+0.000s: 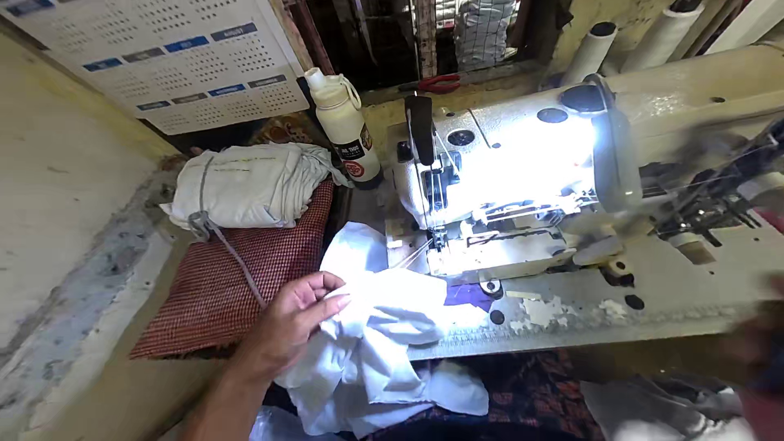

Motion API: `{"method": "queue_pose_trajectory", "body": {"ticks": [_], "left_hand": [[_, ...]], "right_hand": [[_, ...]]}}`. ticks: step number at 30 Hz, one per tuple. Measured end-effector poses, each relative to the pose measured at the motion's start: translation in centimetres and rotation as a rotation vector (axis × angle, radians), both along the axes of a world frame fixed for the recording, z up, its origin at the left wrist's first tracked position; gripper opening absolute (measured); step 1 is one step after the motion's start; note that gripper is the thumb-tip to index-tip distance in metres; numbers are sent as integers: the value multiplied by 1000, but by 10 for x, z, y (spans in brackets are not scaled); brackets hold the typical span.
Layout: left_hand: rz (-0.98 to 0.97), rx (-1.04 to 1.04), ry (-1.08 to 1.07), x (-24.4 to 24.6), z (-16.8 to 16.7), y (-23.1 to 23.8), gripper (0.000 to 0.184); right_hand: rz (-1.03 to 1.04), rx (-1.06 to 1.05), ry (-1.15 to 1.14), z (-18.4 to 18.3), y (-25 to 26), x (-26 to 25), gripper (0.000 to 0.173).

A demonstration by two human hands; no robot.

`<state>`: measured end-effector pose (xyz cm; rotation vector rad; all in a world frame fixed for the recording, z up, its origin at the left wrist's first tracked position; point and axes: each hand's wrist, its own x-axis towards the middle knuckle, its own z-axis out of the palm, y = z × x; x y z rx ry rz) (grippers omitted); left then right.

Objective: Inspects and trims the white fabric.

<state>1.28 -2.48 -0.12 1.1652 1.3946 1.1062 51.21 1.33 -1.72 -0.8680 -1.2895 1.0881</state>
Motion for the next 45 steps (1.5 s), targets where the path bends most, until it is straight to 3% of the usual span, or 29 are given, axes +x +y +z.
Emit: {"method": "queue_pose_trajectory", "body": {"ticks": [2, 5, 10, 19, 30, 33, 35, 37, 40, 42, 45], "left_hand": [[-25, -22, 1, 11, -5, -15, 19], [-61, -22, 30, 21, -15, -30, 21], [-51, -26, 3, 35, -30, -42, 24], [-63, 47, -78, 50, -44, -47, 21], [-40, 37, -133, 55, -44, -47, 23], [-12, 52, -128, 55, -45, -48, 23], [65, 198, 99, 61, -48, -51, 22], [164, 496, 520, 69, -59, -54, 17], [63, 792, 966, 70, -73, -62, 15], [-9, 792, 1054, 73, -84, -66, 17], [25, 674, 953, 75, -94, -67, 19]], "right_hand": [[-40, -3, -116, -30, -21, -77, 32], [53, 170, -265, -53, -29, -165, 33], [190, 165, -255, -68, -35, -241, 25], [143, 307, -299, -75, -31, -264, 18], [120, 272, -270, -77, -29, -259, 17], [133, 206, -188, -77, -29, -256, 25], [165, 96, -114, -75, -30, -255, 28], [262, -132, 23, -74, -28, -257, 25], [417, -475, 213, -72, -20, -257, 24], [423, -561, 236, -71, -15, -255, 19], [430, -584, 263, -75, -16, -251, 21]]}}
